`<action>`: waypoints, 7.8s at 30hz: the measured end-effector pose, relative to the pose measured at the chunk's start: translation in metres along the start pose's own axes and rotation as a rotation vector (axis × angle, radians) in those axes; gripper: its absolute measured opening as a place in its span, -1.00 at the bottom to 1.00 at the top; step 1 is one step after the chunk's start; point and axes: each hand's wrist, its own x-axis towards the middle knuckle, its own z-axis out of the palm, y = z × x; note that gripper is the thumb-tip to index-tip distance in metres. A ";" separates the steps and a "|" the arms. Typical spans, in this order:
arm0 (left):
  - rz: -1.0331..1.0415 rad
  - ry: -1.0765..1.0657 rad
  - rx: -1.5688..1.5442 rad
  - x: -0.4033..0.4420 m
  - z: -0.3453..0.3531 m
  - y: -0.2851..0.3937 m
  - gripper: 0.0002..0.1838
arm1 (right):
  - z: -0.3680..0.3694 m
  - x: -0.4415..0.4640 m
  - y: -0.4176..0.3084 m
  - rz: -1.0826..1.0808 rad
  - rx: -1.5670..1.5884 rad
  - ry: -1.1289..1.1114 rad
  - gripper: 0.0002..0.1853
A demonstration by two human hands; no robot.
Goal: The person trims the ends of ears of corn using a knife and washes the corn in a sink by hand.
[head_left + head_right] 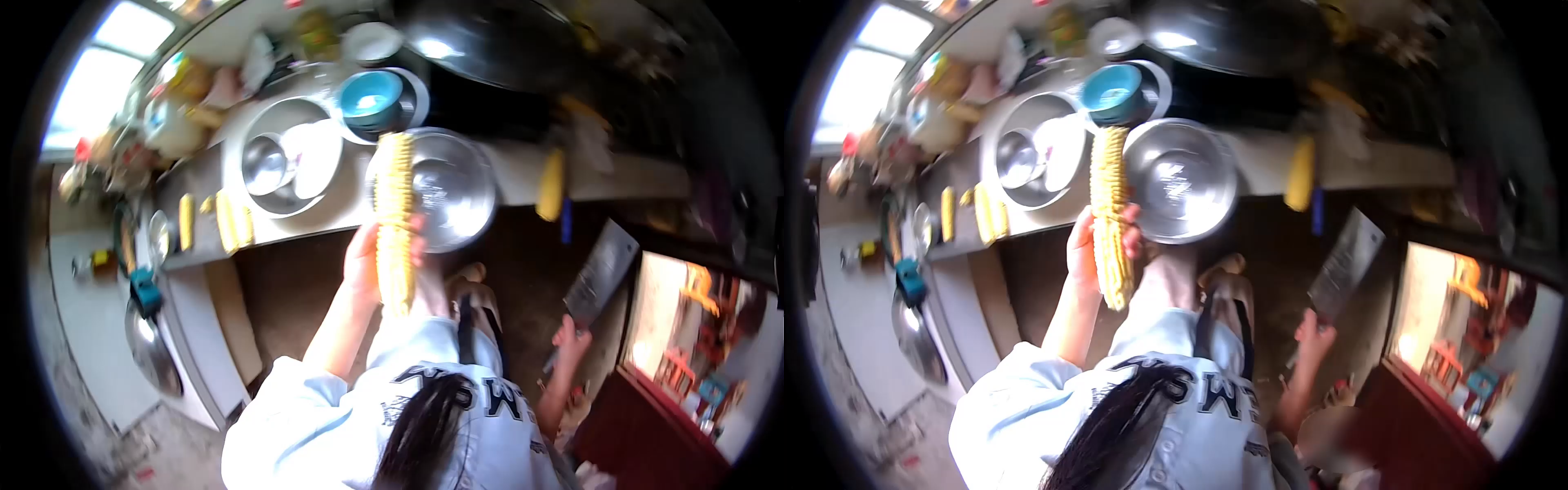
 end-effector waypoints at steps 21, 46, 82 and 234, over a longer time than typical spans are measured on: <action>0.663 1.474 2.255 -0.081 -0.318 0.333 -0.72 | 0.063 -0.044 -0.018 0.017 -0.189 0.087 -0.80; 0.163 0.332 1.774 0.294 -0.081 -0.296 -0.33 | -0.101 0.080 0.069 0.363 0.171 0.077 -0.83; -0.343 -0.666 2.262 0.170 -0.016 -0.403 -0.25 | -0.202 0.143 0.063 -0.270 -0.632 0.164 -0.78; -0.574 -0.390 1.198 0.113 0.067 -0.315 -0.39 | -0.157 0.081 -0.073 -0.632 -0.875 0.039 -0.87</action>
